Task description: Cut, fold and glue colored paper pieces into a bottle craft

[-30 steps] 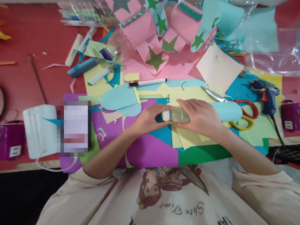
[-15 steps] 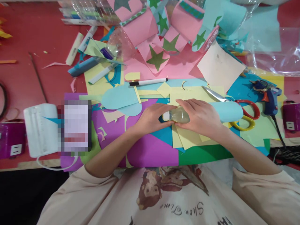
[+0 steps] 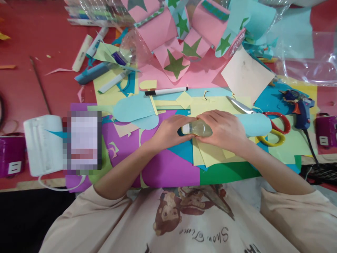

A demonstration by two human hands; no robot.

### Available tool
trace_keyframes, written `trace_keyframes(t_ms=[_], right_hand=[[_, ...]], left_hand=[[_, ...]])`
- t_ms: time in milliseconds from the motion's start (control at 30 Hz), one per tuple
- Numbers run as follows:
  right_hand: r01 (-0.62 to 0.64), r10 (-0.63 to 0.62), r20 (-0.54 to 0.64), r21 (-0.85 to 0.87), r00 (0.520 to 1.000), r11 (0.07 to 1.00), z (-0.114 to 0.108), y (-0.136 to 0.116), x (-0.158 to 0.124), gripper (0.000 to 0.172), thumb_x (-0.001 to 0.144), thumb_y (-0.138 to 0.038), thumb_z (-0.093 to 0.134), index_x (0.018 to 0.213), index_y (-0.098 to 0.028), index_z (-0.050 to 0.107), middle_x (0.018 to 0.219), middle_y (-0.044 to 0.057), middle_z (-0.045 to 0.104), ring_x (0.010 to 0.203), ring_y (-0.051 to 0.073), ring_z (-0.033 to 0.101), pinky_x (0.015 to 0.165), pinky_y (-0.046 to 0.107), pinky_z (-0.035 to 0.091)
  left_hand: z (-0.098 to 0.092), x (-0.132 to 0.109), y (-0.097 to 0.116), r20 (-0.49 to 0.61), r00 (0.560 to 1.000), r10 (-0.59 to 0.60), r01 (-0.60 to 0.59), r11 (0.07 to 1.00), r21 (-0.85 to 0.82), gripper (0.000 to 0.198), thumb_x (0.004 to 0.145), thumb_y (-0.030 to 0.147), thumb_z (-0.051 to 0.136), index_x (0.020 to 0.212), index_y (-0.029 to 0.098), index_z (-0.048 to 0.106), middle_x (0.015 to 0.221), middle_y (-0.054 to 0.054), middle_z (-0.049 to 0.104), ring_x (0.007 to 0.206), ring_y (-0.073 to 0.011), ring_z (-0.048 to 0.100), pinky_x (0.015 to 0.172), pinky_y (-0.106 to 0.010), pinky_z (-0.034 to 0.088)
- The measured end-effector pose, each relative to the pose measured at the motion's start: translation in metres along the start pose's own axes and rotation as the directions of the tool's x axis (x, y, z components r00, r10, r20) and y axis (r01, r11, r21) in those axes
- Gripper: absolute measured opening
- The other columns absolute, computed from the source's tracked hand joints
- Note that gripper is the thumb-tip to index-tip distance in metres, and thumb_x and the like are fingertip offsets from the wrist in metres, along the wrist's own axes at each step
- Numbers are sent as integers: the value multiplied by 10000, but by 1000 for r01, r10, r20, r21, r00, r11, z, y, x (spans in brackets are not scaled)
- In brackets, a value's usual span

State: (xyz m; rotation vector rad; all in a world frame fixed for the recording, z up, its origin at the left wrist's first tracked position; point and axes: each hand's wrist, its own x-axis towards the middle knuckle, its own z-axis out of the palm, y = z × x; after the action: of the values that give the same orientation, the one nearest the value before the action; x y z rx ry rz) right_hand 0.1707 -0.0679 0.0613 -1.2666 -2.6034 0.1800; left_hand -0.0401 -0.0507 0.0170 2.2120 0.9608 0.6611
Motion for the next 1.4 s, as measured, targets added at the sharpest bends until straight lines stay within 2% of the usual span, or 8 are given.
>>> trace_keyframes(t_ms=[367,567,800,967,1167,1300,1400], right_hand=[[0,0,4,-6,1000,1000,0,0,1,378,816,-366,609,1081,-100,654,1029,113,719,927,256,659,789,367,499],[-17,17,29,-8,999,1000,1,-1,1,386,819,-380,604,1088,-106,643,1015,120,714,918,257,646,790,368,477],[-22,23,10,-40,1000,999,2,-1,2,400,808,-387,611,1088,-104,635,987,98,711,897,244,647,766,347,463],[-32,33,45,-29,998,999,-1,-2,3,385,812,-392,618,1091,-129,645,1008,95,705,900,238,638,765,339,452],[-40,43,67,-46,997,998,-2,-3,4,321,816,-367,600,1034,-141,663,963,80,703,879,239,642,746,339,446],[-50,53,92,-40,994,998,-3,-3,4,316,809,-366,606,1015,-132,664,973,86,705,889,240,642,753,335,446],[-47,50,100,-40,994,998,-3,-3,4,307,805,-337,610,1028,-133,662,971,83,706,893,240,642,760,334,446]], left_hand=[[0,-1,0,5,1000,9,-9,1000,-24,416,818,338,653,1190,153,631,1101,-106,721,1007,-247,677,848,-350,539],[-1,-1,1,37,999,-6,5,999,32,432,812,336,617,1207,162,615,1081,-101,718,982,-250,677,806,-343,543],[0,-1,1,38,999,37,-40,997,68,424,832,313,592,1227,157,586,1079,-97,706,990,-238,667,825,-337,536],[0,-2,2,34,999,11,-13,998,54,444,824,287,608,1248,187,520,1195,-76,666,1081,-227,646,879,-326,529],[2,-2,5,18,999,-31,31,999,30,600,749,204,647,1291,211,391,1257,-81,615,1152,-238,620,932,-360,524],[0,-3,5,18,1000,2,-3,999,45,594,773,254,631,1304,192,373,1233,-101,630,1141,-257,621,937,-393,518],[-4,-4,1,-21,999,31,-31,999,20,612,817,381,617,1337,203,346,1232,-116,633,1169,-275,601,963,-430,498]])
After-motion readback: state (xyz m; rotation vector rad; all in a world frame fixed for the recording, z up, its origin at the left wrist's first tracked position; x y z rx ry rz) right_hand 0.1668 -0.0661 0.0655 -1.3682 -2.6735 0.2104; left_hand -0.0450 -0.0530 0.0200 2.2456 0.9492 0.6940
